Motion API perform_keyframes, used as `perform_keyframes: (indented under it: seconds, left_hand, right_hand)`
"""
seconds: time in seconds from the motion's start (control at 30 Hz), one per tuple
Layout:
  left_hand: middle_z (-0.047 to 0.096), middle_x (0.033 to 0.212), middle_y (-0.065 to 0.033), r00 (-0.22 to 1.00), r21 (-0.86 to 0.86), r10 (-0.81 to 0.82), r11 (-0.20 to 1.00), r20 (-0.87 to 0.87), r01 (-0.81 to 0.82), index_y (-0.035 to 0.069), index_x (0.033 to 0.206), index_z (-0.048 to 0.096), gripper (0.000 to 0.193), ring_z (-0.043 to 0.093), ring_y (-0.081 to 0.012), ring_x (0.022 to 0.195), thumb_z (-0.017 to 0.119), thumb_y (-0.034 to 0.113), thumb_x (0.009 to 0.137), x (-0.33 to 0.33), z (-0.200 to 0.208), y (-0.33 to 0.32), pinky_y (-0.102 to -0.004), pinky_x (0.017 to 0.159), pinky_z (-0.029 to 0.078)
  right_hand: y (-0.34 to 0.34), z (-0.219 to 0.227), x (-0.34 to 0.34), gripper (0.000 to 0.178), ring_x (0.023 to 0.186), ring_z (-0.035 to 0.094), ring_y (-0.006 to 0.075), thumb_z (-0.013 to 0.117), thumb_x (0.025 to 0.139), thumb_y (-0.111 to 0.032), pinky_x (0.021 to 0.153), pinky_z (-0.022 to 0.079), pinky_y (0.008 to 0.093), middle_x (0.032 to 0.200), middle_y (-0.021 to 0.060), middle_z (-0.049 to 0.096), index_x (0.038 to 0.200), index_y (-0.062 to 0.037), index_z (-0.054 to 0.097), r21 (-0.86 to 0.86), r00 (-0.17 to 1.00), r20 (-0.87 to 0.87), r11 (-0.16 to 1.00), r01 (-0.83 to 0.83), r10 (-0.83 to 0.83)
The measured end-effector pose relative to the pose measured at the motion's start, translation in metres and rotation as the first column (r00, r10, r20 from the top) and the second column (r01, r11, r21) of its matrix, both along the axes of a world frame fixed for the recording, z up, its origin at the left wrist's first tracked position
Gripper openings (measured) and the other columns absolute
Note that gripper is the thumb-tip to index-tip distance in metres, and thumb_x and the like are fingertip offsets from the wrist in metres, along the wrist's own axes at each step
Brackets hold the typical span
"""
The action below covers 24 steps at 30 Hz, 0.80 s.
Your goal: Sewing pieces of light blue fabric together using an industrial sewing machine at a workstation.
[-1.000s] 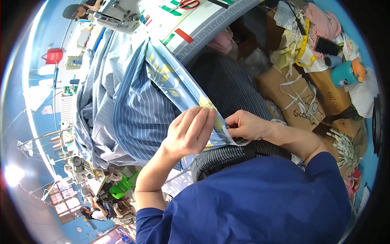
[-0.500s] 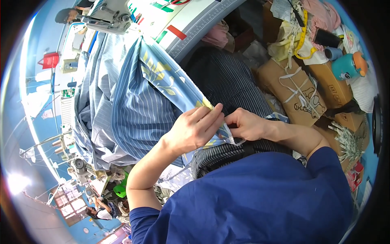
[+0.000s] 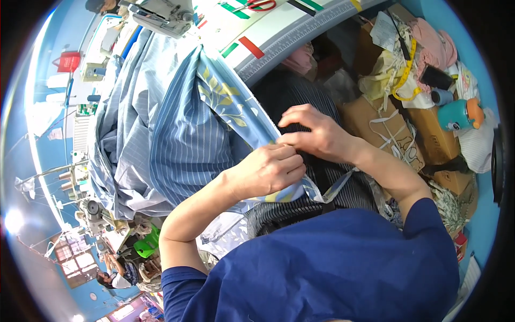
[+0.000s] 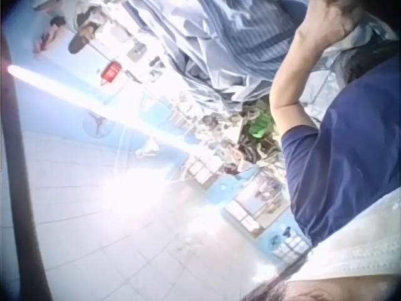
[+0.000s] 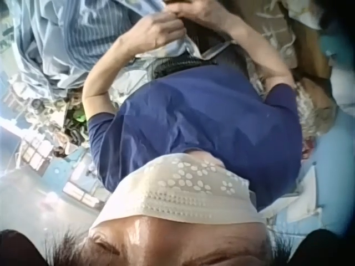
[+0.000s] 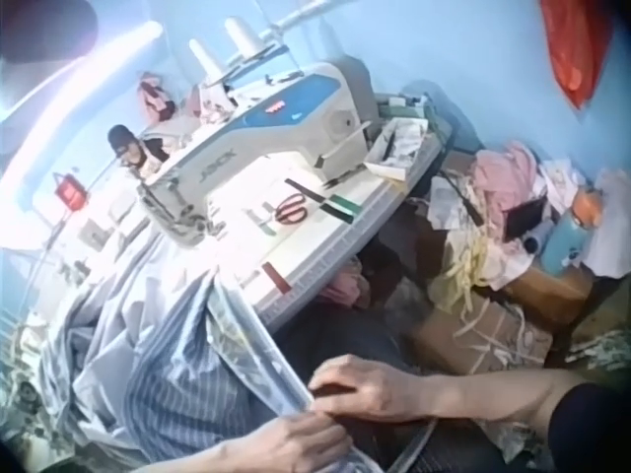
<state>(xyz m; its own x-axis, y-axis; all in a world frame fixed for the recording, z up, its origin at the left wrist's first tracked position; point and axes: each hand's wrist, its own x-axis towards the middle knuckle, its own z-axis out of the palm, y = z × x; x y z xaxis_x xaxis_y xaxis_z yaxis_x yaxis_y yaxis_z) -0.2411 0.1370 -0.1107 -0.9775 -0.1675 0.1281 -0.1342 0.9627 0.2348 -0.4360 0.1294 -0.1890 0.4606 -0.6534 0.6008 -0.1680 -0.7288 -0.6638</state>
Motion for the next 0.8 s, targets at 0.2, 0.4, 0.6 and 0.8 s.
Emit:
perform_keyframes:
  seconds: [0.2, 0.4, 0.6, 0.8]
  left_hand:
    - [0.055, 0.085, -0.0053, 0.991, 0.002, 0.087, 0.996, -0.099, -0.087, 0.004, 0.085, 0.063, 0.02, 0.058, -0.0201, 0.081, 0.063, 0.013, 0.068, 0.019, -0.01, 0.007, -0.0299, 0.07, 0.05]
    - [0.058, 0.119, -0.0145, 0.318, -0.206, 0.879, 0.258, -0.356, -0.944, 0.009, 0.12, 0.061, 0.044, 0.055, -0.034, 0.11, 0.07, 0.021, 0.079, 0.129, -0.032, -0.016, -0.0418, 0.093, 0.044]
    - [0.055, 0.126, -0.0162, 0.147, -0.1, 0.951, 0.124, -0.272, -0.987, 0.007, 0.123, 0.059, 0.041, 0.053, -0.0356, 0.115, 0.066, 0.02, 0.085, 0.226, -0.051, -0.019, -0.0415, 0.097, 0.042]
    - [0.056, 0.122, -0.0146, 0.222, -0.052, 0.901, 0.218, -0.373, -0.974, 0.008, 0.117, 0.063, 0.035, 0.052, -0.032, 0.115, 0.069, 0.014, 0.083, 0.202, -0.042, 0.004, -0.0418, 0.097, 0.04]
  right_hand:
    - [-0.026, 0.0, 0.02, 0.015, 0.092, 0.062, 0.0217, 0.067, 0.071, -0.009, 0.076, 0.051, 0.0343, 0.091, 0.0048, 0.063, 0.085, -0.0034, 0.066, -0.426, 0.996, -0.066, 0.901, -0.08, 0.057]
    - [-0.02, 0.004, 0.028, 0.015, 0.086, 0.064, 0.0218, 0.066, 0.07, -0.009, 0.071, 0.053, 0.0327, 0.088, 0.0059, 0.065, 0.083, -0.0022, 0.067, -0.42, 0.995, -0.086, 0.905, -0.074, 0.041]
    - [-0.012, 0.011, 0.037, 0.016, 0.085, 0.064, 0.0216, 0.068, 0.067, -0.006, 0.071, 0.052, 0.0323, 0.085, 0.0061, 0.066, 0.082, -0.0019, 0.067, -0.318, 0.996, -0.087, 0.947, -0.05, 0.023]
    - [-0.014, -0.003, 0.045, 0.017, 0.084, 0.064, 0.0221, 0.069, 0.066, -0.005, 0.069, 0.053, 0.0326, 0.084, 0.006, 0.067, 0.082, -0.0017, 0.068, -0.286, 0.985, -0.175, 0.958, -0.036, -0.015]
